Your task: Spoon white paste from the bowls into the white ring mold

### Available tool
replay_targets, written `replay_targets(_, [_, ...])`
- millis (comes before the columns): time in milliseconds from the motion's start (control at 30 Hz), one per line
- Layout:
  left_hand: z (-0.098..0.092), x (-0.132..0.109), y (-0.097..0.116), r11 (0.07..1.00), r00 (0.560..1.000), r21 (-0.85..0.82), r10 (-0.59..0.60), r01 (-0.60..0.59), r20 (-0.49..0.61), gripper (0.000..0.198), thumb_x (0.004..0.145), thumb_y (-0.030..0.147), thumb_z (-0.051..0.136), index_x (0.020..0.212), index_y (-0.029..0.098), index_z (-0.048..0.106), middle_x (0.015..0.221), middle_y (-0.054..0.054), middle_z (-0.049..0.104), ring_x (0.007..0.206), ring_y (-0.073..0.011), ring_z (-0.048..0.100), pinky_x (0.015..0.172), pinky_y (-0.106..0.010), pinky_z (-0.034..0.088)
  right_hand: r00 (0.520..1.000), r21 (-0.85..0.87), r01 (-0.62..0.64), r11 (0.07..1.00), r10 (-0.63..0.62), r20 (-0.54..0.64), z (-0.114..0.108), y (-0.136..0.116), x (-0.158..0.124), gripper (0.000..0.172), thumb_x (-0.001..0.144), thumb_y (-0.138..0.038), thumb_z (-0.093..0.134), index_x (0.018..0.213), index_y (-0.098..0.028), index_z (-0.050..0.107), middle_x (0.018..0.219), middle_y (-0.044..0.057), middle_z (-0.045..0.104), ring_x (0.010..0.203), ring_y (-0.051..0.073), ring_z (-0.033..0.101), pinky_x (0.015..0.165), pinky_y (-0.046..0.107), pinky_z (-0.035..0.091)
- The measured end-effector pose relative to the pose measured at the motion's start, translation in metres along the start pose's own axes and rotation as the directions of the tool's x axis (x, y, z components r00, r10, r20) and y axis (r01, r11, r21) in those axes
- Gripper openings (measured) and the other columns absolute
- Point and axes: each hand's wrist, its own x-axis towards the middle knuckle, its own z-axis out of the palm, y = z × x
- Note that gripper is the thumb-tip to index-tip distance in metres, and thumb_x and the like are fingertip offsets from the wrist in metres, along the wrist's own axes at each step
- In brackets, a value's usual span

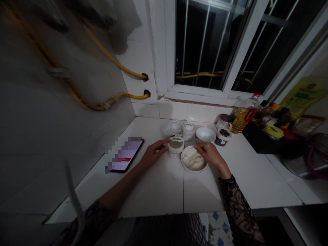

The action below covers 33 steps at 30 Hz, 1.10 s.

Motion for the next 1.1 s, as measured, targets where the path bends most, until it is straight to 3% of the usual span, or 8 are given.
replay_targets(333, [0.000, 0.000, 0.000, 1.000, 1.000, -0.001, 0.012, -0.012, 0.002, 0.032, 0.082, 0.034, 0.058, 0.109, 0.019, 0.067, 0.106, -0.007, 0.071, 0.072, -0.0128, 0.063, 0.066, -0.024, 0.051, 0.991, 0.140, -0.132, 0.981, 0.128, 0.035, -0.004, 0.003, 0.000, 0.048, 0.079, -0.055, 0.048, 0.048, -0.019, 0.046, 0.043, -0.005, 0.041, 0.044, 0.008, 0.033, 0.045, 0.022, 0.025])
replay_targets(733, [0.002, 0.000, -0.001, 1.000, 1.000, -0.008, 0.007, -0.007, -0.007, 0.033, 0.082, 0.038, 0.058, 0.108, 0.020, 0.068, 0.105, -0.007, 0.071, 0.071, -0.0136, 0.063, 0.061, -0.023, 0.051, 0.934, 0.405, -0.355, 0.842, 0.335, 0.122, -0.011, 0.011, 0.004, 0.051, 0.060, -0.066, 0.061, 0.048, -0.018, 0.050, 0.038, -0.006, 0.039, 0.037, 0.006, 0.028, 0.039, 0.022, 0.019])
replay_targets(1100, [0.002, 0.000, -0.001, 1.000, 1.000, -0.023, 0.007, -0.007, -0.005, 0.034, 0.082, 0.036, 0.059, 0.110, 0.019, 0.068, 0.104, -0.007, 0.071, 0.071, -0.0137, 0.063, 0.064, -0.024, 0.051, 0.905, 0.493, -0.404, 0.770, 0.417, 0.090, -0.015, 0.010, 0.006, 0.046, 0.058, -0.061, 0.062, 0.048, -0.018, 0.049, 0.037, -0.007, 0.036, 0.035, 0.004, 0.025, 0.038, 0.021, 0.016])
